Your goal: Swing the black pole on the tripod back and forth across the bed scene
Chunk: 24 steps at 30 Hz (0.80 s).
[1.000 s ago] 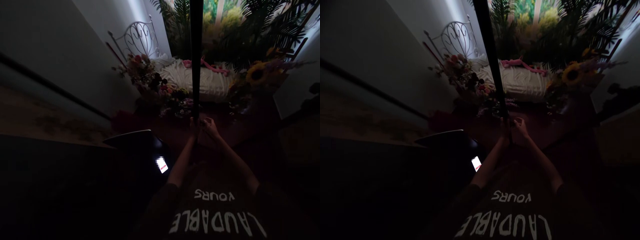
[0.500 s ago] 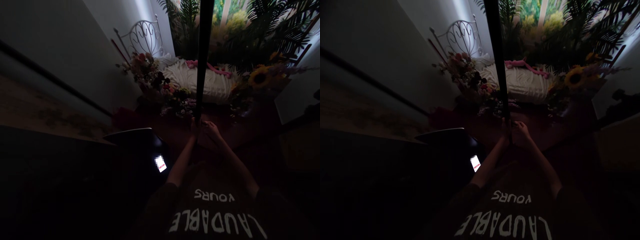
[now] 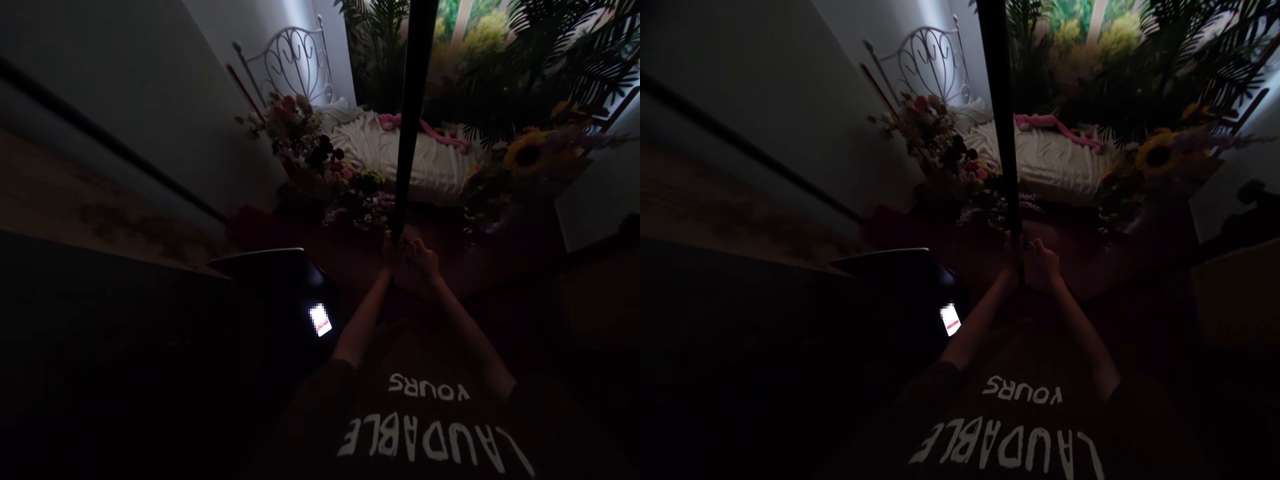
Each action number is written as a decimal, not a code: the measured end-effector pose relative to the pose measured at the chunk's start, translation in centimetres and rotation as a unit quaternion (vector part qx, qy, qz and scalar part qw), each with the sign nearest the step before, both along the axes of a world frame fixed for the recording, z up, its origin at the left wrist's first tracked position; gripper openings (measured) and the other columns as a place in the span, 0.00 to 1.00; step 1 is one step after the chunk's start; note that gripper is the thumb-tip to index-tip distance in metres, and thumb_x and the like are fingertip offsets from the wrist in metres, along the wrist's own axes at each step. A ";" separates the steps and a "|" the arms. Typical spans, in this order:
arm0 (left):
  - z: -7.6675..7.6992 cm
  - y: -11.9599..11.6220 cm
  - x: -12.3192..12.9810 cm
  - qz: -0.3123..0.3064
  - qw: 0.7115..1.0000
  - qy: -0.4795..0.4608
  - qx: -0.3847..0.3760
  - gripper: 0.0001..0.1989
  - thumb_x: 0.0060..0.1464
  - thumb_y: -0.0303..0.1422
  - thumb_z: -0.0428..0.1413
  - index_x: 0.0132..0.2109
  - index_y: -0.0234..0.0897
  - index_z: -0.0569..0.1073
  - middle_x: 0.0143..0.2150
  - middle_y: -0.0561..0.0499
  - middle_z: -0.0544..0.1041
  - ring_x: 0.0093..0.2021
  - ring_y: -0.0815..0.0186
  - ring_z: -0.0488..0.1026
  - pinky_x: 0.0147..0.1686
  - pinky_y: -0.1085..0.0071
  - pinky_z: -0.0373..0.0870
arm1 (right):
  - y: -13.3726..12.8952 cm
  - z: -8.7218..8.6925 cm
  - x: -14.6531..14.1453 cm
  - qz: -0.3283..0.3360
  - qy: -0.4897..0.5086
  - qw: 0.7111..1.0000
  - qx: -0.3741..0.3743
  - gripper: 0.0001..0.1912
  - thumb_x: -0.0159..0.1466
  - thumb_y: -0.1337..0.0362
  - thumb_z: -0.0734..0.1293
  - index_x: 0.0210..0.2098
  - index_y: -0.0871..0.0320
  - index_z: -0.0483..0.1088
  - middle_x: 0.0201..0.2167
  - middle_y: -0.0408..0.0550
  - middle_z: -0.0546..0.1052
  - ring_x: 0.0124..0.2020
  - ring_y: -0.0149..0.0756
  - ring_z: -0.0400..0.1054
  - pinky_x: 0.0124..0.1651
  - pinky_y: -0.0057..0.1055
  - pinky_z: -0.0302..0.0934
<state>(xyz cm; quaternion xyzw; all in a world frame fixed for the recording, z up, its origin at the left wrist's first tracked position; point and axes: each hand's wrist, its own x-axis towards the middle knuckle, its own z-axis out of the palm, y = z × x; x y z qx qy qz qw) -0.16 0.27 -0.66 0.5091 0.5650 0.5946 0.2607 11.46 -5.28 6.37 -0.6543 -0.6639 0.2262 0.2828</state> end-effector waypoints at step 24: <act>-7.6 -10.0 3.4 -0.218 0.942 0.095 -0.238 0.09 0.60 0.30 0.50 0.46 0.35 0.72 0.48 0.44 0.76 0.50 0.62 0.73 0.54 0.63 0.68 | -14.8 -9.7 17.4 -0.309 0.338 0.882 -0.110 0.27 0.42 0.40 0.71 0.30 0.56 0.72 0.21 0.48 0.77 0.23 0.40 0.72 0.28 0.36 0.66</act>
